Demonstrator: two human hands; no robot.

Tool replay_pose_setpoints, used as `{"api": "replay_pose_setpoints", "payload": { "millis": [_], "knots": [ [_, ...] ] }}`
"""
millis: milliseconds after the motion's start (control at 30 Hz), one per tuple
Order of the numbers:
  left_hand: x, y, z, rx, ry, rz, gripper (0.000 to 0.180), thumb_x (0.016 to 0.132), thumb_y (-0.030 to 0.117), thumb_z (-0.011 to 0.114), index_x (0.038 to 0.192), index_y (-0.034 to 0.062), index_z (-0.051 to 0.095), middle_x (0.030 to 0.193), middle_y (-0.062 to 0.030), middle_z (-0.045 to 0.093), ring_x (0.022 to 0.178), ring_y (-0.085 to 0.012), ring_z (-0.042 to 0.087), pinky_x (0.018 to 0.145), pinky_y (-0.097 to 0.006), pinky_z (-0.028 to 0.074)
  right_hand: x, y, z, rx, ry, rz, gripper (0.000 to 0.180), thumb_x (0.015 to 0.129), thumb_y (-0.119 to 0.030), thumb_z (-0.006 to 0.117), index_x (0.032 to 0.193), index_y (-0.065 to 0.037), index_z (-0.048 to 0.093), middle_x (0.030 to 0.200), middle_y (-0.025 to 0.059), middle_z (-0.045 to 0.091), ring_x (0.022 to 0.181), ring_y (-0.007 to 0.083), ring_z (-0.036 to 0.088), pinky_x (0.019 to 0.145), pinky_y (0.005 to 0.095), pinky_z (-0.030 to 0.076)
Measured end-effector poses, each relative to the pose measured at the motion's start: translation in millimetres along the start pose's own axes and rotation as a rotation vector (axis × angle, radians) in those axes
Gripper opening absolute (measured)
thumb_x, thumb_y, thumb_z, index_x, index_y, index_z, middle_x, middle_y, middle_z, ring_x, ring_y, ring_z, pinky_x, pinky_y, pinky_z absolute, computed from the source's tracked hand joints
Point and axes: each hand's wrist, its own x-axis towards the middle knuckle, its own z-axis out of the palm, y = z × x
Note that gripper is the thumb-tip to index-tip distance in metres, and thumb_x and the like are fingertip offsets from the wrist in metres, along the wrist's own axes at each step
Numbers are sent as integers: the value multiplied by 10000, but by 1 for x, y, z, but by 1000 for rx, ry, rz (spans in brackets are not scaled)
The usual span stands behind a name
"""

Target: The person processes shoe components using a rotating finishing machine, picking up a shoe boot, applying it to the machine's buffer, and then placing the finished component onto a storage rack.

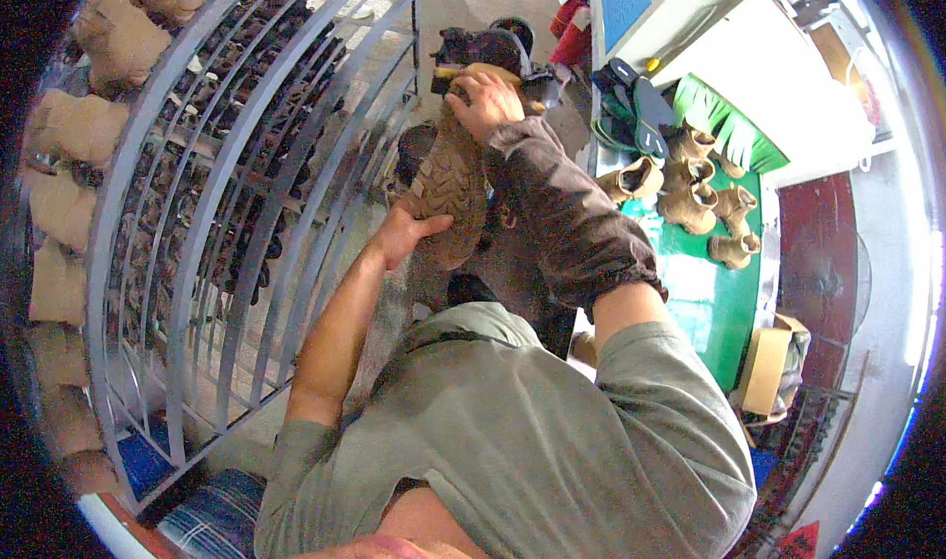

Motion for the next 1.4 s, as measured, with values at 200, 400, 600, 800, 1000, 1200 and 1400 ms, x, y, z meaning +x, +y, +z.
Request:
{"api": "replay_pose_setpoints", "payload": {
  "millis": [200, 400, 600, 800, 1000, 1200, 1400],
  "knots": [
    [-7, 1, -4, 54, 2, 75, 633, 816, 123, 789, 1377, 54, 503, 1321, -49, 603, 1202, -177, 553, 1048, -350, 422, -7, -11, 3, 41, 88, 12, 348, 856, -305, 650, 1096, -53, 660, 1095, 136, 670, 1059, 342, 613, 922, 437, 487],
    [-8, -29, -3, -22, -31, 117, 668, 807, 120, 807, 1370, 15, 462, 1313, -69, 596, 1200, -185, 552, 1046, -360, 433, -20, -37, -12, 15, 137, -47, 350, 863, -212, 647, 1176, -59, 614, 1192, 129, 620, 1151, 334, 562, 1001, 434, 435],
    [-9, -32, -7, 48, 16, 48, 678, 792, 130, 822, 1352, 4, 460, 1299, -86, 598, 1192, -191, 551, 1044, -367, 434, -36, -66, -33, 38, 198, -95, 479, 804, -197, 690, 1235, -35, 560, 1265, 137, 566, 1206, 353, 512, 1051, 446, 392],
    [-36, -25, 16, 323, 205, 123, 742, 782, 153, 833, 1378, 29, 408, 1312, -81, 564, 1185, -186, 545, 1040, -362, 434, -66, -100, -71, 67, 114, -99, 661, 699, -256, 774, 1263, -3, 540, 1305, 162, 535, 1255, 370, 476, 1060, 472, 393],
    [-35, -65, 20, -128, 183, 61, 757, 783, 137, 830, 1384, 37, 381, 1302, -75, 553, 1175, -187, 544, 1009, -363, 453, -68, -110, -73, -117, 121, -130, 742, 713, -348, 785, 1318, -33, 492, 1338, 163, 517, 1232, 379, 502, 1032, 485, 390],
    [-36, -49, 43, -205, 85, 221, 720, 837, 122, 782, 1410, 36, 354, 1304, -70, 552, 1176, -195, 543, 1024, -387, 439, -41, -113, -78, -318, -86, -64, 669, 739, -462, 766, 1147, 14, 531, 1245, 207, 527, 1148, 379, 533, 892, 476, 485],
    [4, -107, 54, -125, 168, 448, 665, 855, 258, 772, 1324, 7, 374, 1258, -115, 565, 1151, -209, 546, 1009, -369, 435, 8, -137, -116, -318, -411, -124, 604, 799, -645, 639, 905, -54, 703, 845, 163, 681, 831, 292, 679, 779, 427, 531]
  ]
}}
